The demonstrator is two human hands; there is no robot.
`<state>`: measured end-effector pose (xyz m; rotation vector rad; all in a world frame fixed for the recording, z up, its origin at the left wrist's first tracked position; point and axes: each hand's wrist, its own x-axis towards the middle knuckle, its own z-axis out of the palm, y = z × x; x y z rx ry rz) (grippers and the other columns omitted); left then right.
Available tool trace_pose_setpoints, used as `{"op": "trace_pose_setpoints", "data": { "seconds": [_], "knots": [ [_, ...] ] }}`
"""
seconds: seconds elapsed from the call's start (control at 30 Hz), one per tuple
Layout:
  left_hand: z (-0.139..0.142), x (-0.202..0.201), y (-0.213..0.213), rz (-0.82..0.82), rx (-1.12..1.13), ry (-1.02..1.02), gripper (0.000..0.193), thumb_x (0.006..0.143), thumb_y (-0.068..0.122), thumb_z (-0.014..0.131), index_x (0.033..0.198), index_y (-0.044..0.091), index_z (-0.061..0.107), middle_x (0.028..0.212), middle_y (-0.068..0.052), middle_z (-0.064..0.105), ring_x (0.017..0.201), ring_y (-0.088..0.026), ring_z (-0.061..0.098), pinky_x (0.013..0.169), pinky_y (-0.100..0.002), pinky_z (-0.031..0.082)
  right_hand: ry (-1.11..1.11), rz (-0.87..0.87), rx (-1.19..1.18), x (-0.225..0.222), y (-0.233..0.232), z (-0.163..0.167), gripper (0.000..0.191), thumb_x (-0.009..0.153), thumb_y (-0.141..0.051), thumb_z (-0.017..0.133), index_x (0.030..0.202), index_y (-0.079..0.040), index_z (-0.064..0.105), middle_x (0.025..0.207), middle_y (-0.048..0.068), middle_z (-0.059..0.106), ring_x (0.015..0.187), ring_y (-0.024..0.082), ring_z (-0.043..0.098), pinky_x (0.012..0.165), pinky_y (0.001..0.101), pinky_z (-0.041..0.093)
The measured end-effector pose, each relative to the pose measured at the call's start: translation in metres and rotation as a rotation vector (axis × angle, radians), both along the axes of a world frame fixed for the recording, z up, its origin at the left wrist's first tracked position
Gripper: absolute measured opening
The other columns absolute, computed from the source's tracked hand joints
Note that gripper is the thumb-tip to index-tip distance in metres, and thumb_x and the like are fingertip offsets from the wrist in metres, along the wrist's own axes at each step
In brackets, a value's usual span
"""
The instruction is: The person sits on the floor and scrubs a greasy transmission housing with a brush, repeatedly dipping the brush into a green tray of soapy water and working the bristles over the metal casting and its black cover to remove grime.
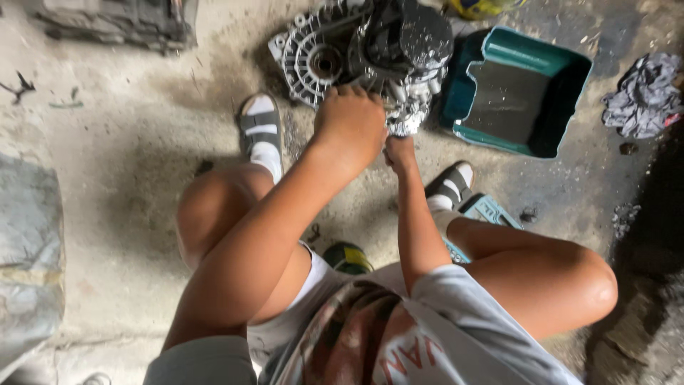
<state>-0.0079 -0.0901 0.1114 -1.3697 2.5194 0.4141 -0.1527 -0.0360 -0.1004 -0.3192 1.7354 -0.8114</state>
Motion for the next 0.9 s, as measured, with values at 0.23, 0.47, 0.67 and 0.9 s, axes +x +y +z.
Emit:
{"op": "trace_pose_setpoints", "data": {
  "seconds": [0.23,0.47,0.67,0.9],
  "knots": [
    [-0.011,-0.004,-0.003,-0.013,-0.125,-0.021,0.046,0.091,0.030,0.061,0.125,0.000,0.063,0.119,-0.023,0.069,0.108,-0.037,0.065,0.091,-0.046,0.049,-0.171,-0.153,-0.032,-0.010,0.003,-0.010,0.018,0.093,-0.003,0.053,0.078,-0.003,0.063,0.060,0.004,0.053,0.041,0.013,0.042,0.037,0.0320,0.028],
    [-0.011,-0.006,-0.007,-0.010,-0.096,-0.057,0.054,0.086,0.037,0.063,0.123,-0.001,0.065,0.119,-0.023,0.069,0.109,-0.035,0.066,0.090,-0.045,0.049,-0.103,-0.117,-0.001,0.003,0.022,-0.005,0.016,0.093,-0.008,0.057,0.085,-0.001,0.070,0.056,0.007,0.049,0.040,0.015,0.037,0.036,0.0319,0.024],
    [-0.005,-0.010,-0.003,0.008,-0.044,-0.074,0.049,0.088,0.033,0.068,0.123,-0.002,0.065,0.120,-0.022,0.069,0.112,-0.035,0.065,0.093,-0.046,0.049,-0.344,-0.477,0.096,0.006,0.002,-0.001,0.025,0.091,-0.004,0.073,0.105,0.015,0.063,0.086,0.017,0.075,0.063,0.023,0.072,0.052,0.0392,0.057],
    [0.000,-0.013,-0.003,0.008,-0.055,-0.092,0.052,0.086,0.035,0.067,0.122,-0.002,0.064,0.120,-0.023,0.068,0.112,-0.037,0.064,0.093,-0.049,0.048,-0.026,-0.053,-0.151,0.011,0.008,0.003,0.049,0.094,-0.022,0.073,0.122,0.016,0.061,0.106,0.020,0.071,0.082,0.025,0.065,0.060,0.0391,0.049]
  ]
}}
